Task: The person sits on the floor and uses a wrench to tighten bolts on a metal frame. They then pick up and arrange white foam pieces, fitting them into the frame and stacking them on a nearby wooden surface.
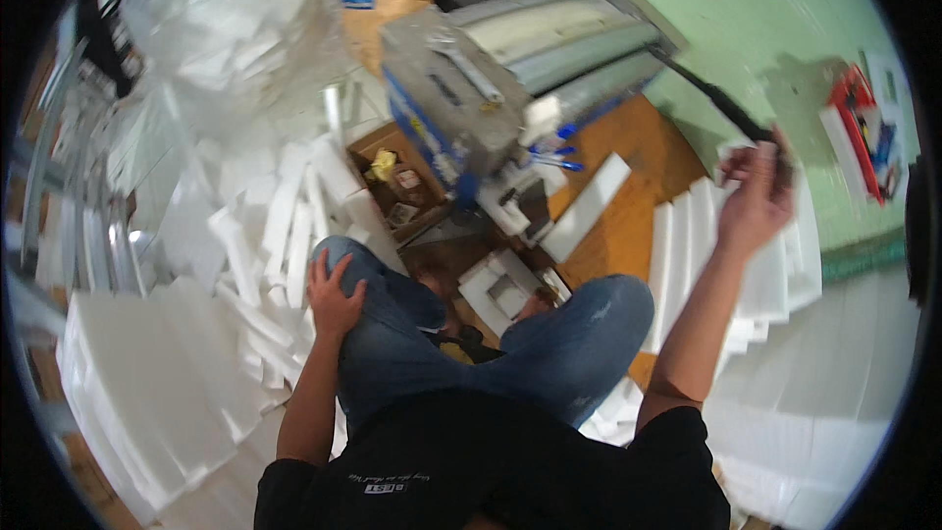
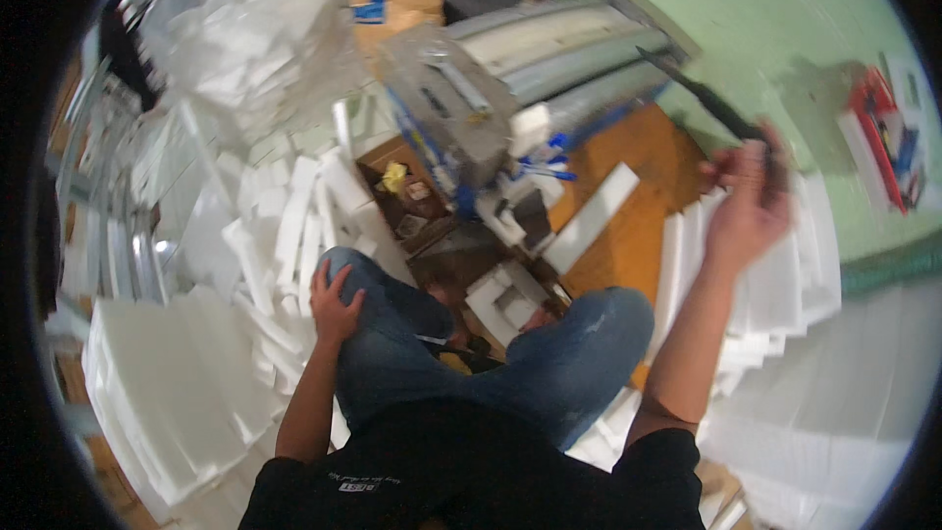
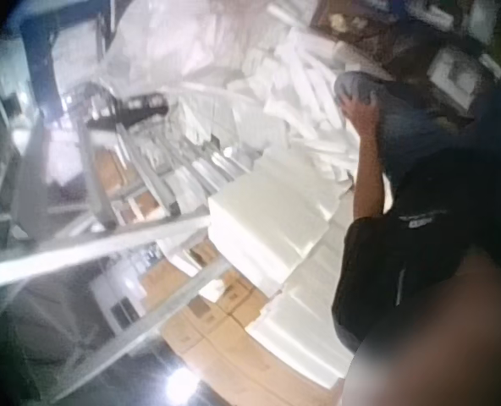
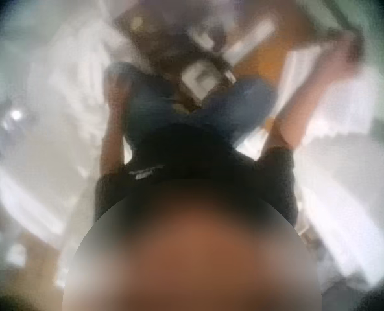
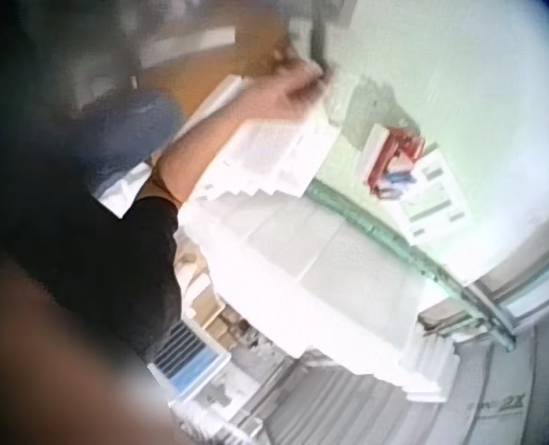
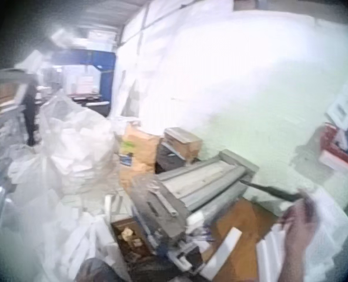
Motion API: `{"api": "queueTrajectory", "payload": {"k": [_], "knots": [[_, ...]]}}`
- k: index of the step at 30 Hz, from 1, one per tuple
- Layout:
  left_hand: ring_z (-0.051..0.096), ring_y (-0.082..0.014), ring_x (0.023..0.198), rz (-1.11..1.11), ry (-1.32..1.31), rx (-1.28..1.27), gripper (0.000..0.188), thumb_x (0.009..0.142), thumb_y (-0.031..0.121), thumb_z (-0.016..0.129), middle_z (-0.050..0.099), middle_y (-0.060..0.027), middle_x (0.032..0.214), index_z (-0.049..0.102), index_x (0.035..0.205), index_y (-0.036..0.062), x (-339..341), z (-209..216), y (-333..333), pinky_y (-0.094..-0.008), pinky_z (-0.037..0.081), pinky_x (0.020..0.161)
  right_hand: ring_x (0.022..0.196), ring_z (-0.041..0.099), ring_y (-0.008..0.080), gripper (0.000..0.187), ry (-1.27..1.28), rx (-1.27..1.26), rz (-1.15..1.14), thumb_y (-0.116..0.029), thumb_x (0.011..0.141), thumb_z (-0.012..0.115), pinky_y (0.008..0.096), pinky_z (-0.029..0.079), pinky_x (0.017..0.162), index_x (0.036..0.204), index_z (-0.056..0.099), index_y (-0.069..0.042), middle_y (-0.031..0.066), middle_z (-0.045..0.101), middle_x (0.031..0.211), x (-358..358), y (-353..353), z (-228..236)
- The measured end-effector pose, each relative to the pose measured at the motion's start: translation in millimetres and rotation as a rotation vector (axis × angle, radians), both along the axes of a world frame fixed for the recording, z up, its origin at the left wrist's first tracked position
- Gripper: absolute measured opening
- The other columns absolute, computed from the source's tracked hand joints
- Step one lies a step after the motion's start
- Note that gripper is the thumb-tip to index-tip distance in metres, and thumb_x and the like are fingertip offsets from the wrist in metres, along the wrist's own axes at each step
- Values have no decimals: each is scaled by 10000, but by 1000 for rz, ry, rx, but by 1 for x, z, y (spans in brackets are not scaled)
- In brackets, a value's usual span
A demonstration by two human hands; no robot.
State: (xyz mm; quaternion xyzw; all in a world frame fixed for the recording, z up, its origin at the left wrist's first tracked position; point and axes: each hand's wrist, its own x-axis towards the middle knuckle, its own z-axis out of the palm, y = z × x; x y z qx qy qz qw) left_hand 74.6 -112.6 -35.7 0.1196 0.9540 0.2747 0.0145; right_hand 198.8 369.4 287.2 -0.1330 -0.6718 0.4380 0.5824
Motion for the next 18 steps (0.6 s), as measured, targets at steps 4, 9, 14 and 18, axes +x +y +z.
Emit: {"api": "queueTrajectory", "payload": {"k": [4,9,14,18], "knots": [[303,-429,1505,-3,12,-23,576,834,305,793,369,-105,1641,641,1386,253,3,-1,0,-579,301,1207,726,717,124,347,-378,-183,-82,-106,957,722,283,578,655,1299,708,-51,74,759,862,-7,22,-111],[310,-432,1500,-73,3,-41,573,828,301,792,376,-109,1636,647,1380,251,1,5,32,-566,302,1211,780,736,356,431,-912,139,-297,-196,912,726,434,585,754,1337,696,-128,213,742,896,-33,89,-253],[318,-437,1490,-147,56,-79,573,825,298,789,379,-114,1633,649,1377,241,1,10,52,-551,301,1218,1029,698,381,547,-1312,175,-157,-192,926,689,476,573,887,1464,593,-190,216,727,1122,-32,86,-330],[329,-443,1480,-174,47,-115,569,822,293,788,387,-136,1626,656,1373,229,3,16,73,-545,300,1220,1226,607,368,584,-1351,361,-159,-215,960,635,492,524,1018,1530,510,-182,141,670,1335,-9,80,-385]]}}
